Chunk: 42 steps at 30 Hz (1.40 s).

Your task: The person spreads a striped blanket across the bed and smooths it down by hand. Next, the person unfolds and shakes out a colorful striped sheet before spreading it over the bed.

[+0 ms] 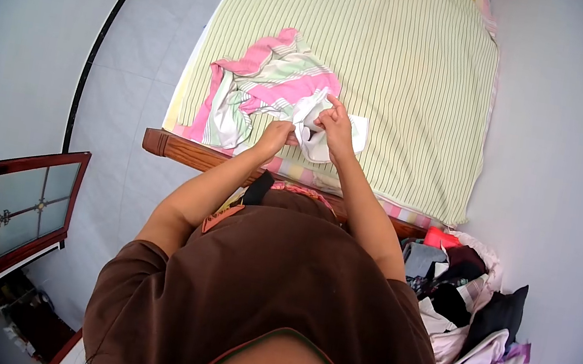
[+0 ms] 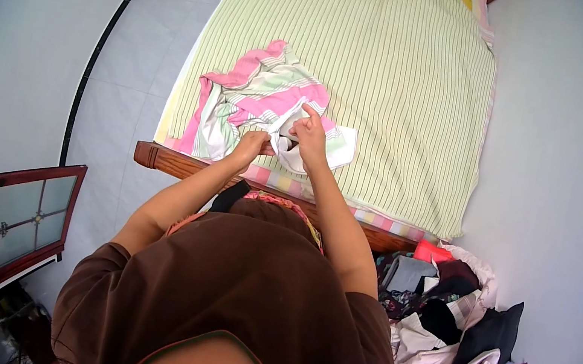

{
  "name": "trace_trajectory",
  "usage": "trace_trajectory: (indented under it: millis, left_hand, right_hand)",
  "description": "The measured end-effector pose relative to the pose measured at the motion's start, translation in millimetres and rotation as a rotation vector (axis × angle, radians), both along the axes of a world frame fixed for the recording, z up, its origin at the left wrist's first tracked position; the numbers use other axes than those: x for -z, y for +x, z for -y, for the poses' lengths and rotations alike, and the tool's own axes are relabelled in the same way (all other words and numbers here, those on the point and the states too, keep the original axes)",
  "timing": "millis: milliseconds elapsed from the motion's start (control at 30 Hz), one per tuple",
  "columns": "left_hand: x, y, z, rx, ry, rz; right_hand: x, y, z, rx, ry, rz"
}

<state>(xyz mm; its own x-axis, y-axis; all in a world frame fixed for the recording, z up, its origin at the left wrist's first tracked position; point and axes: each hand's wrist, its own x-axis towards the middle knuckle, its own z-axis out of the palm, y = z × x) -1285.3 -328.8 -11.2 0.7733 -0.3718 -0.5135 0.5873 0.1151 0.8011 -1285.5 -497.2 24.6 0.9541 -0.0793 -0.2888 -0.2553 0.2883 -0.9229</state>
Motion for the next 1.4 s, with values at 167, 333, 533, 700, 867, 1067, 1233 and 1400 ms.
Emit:
trace_trajectory:
  millis: [167, 333, 533, 700, 867, 1067, 1233, 1400]
  left_hand:
    - [-5.0, -11.8, -0.4, -0.041, -0.062, -0.009]
    - [6.7, -13.4, -6.7, 0.176, 0.169, 0.226]
    - [12.7, -22.2, -13.6, 0.325, 0.429, 0.475]
    - [8.3, -22.3, -15.5, 0.415, 0.402, 0.408]
    - [4.8, -21.4, -18.5, 0.476, 0.351, 0.43]
    - [8.8, -26.9, -16.4, 0.424, 0.332, 0.527]
    - [4.2, -18.0, -17.4, 0.357, 0.323, 0.383]
    - [21.0, -3.3, -34.1, 0.142, 0.317, 0.439]
  right_hand:
    - [31.9, -10.9, 3.7, -0.263, -0.375, -0.051]
    - [22.8, -24.5, -7.9, -0.397, -0.811, 0.03]
    - [16.5, -33.1, -11.2, -0.475, -0.914, 0.144]
    - [18.8, -39.8, -10.9, -0.411, -0.945, 0.139]
    - [15.5, -44.4, -7.2, -0.397, -0.832, 0.138]
    - [17.5, -49.9, -4.8, -0.374, -0.766, 0.151]
    - [33.6, -50.6, -4.6, -0.154, -0.586, 0.154]
    - [26.8, -42.8, 21.8, 0.172, -0.138, -0.042]
